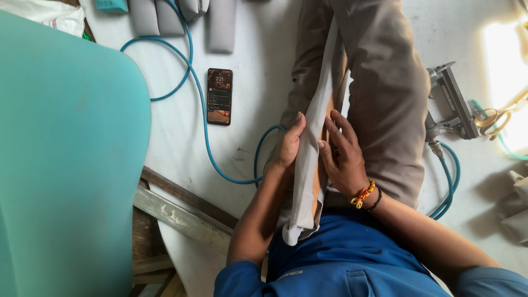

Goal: The person wraps a long rectangular foam piece with grey fabric and secures it using a pneumatic staple gun. They repeatedly fold the fabric edges and drive staples along the seam to hold the covering in place.

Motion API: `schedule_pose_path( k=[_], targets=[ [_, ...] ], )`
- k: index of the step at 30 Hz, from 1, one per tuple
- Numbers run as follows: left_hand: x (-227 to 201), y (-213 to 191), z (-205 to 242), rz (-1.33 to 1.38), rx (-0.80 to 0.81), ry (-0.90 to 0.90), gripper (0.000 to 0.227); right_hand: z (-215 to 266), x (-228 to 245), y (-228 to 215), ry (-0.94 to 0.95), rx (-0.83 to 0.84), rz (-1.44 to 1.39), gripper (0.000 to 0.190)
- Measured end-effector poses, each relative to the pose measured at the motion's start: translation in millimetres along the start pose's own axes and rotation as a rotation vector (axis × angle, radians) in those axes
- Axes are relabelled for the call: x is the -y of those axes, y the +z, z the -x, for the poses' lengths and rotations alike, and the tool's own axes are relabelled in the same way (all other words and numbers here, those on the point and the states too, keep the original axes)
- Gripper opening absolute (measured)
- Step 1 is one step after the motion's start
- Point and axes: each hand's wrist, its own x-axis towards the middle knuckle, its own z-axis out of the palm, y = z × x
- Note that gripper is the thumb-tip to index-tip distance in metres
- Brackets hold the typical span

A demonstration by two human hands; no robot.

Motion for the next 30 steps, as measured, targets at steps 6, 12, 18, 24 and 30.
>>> schedule_pose_path(
  k=[6, 12, 18, 24, 30],
  targets=[
    [-11, 7, 4, 0.030, 0.108, 0.142, 0.065, -7, 6, -1, -0.009, 0.066, -0.021, 0.050],
    [-27, 24, 20, -0.356, -0.103, 0.189, 0.075, -18, 12, -22, -0.020, 0.234, 0.023, 0.061],
    [-32, 28, 8, -0.231, -0.026, 0.158, 0.075, -35, 11, -33, -0.057, 0.320, 0.009, 0.079],
    [-32, 38, 14, -0.166, -0.007, 0.144, 0.069, -39, 8, -33, -0.016, 0.339, 0.032, 0.095],
    [-39, 36, 16, -0.216, -0.008, 0.111, 0.069, -35, 9, -29, -0.077, 0.302, 0.130, 0.093]
  ],
)
